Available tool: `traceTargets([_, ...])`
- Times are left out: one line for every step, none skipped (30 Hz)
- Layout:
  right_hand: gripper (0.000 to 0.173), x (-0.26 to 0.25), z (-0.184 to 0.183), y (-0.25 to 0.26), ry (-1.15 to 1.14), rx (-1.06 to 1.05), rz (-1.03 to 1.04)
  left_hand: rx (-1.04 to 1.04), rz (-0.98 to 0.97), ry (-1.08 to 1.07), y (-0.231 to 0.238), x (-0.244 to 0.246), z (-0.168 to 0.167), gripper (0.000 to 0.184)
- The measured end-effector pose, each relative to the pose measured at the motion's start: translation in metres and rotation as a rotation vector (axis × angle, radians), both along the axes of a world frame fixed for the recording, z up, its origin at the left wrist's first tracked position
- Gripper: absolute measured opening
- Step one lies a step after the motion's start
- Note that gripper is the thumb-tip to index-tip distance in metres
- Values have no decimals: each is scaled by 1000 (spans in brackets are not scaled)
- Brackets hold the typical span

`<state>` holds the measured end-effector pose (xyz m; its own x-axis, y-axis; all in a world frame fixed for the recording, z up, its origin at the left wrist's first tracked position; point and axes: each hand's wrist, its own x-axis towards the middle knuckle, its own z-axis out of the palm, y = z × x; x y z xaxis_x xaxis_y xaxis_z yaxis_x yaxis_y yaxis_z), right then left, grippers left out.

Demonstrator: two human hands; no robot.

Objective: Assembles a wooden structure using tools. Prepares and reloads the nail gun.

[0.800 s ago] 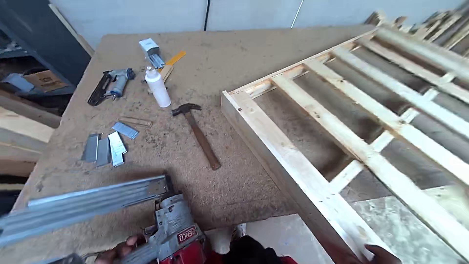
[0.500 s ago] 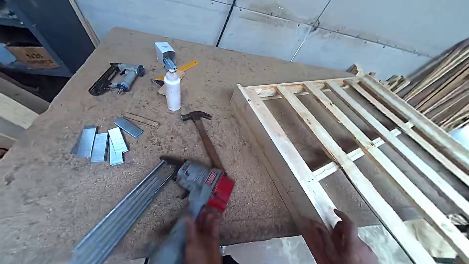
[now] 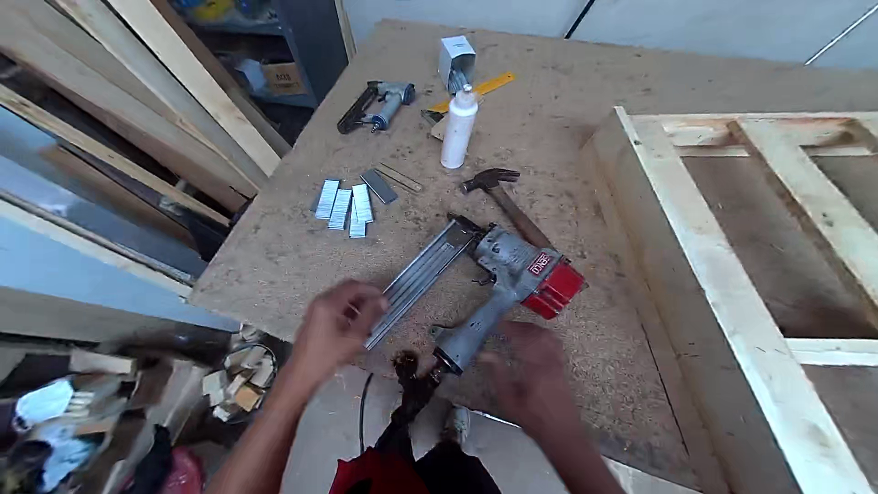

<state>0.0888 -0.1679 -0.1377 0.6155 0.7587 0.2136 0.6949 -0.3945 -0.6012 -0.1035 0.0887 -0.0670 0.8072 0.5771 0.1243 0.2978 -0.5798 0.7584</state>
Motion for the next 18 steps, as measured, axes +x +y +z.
traceTargets([53, -18, -13, 30, 31, -58, 67, 76, 77, 47, 25, 3, -5, 21])
traceTargets([56, -32, -21, 51, 32, -117, 118, 154, 132, 92, 49, 11, -12, 23])
traceTargets([57, -40, -30, 64, -7, -156, 144, 210, 145, 121, 70, 23, -20, 26])
traceTargets([54, -43, -40, 69, -77, -156, 142, 258, 123, 149, 89, 39, -25, 30])
traceTargets([48, -41, -47, 67, -124, -122, 137, 311, 85, 169, 104, 57, -29, 34])
traceTargets([41, -37, -50, 61, -136, -94, 138, 371, 43, 179, 118, 77, -32, 38])
traceTargets([36, -33, -50, 53, -129, -72, 134, 426, 1, 185, 131, 95, -34, 41])
traceTargets([34, -30, -49, 44, -113, -58, 123, 469, -47, 191, 146, 112, -35, 42])
traceTargets([35, -29, -48, 36, -93, -53, 102, 506, -111, 195, 164, 125, -38, 41])
traceTargets([36, -27, -46, 25, -86, -61, 68, 530, -193, 201, 185, 140, -42, 39])
traceTargets([37, -25, -43, 12, -93, -78, 27, 545, -279, 214, 202, 155, -46, 40])
traceTargets([38, -24, -38, 0, -109, -117, -19, 567, -356, 234, 219, 170, -53, 42])
traceTargets([40, -24, -31, -8, -125, -170, -71, 597, -419, 251, 235, 183, -61, 45])
traceTargets([42, -25, -24, -13, -135, -227, -129, 621, -463, 264, 249, 192, -68, 47])
traceTargets([45, -27, -18, -13, -142, -283, -188, 643, -494, 277, 261, 197, -74, 48])
traceTargets([50, -29, -12, -9, -147, -333, -239, 660, -515, 291, 269, 200, -76, 49])
traceTargets([59, -32, -6, -2, -139, -373, -266, 662, -527, 307, 272, 201, -76, 50])
traceTargets([68, -33, -1, 7, -113, -394, -259, 660, -528, 316, 272, 200, -75, 52])
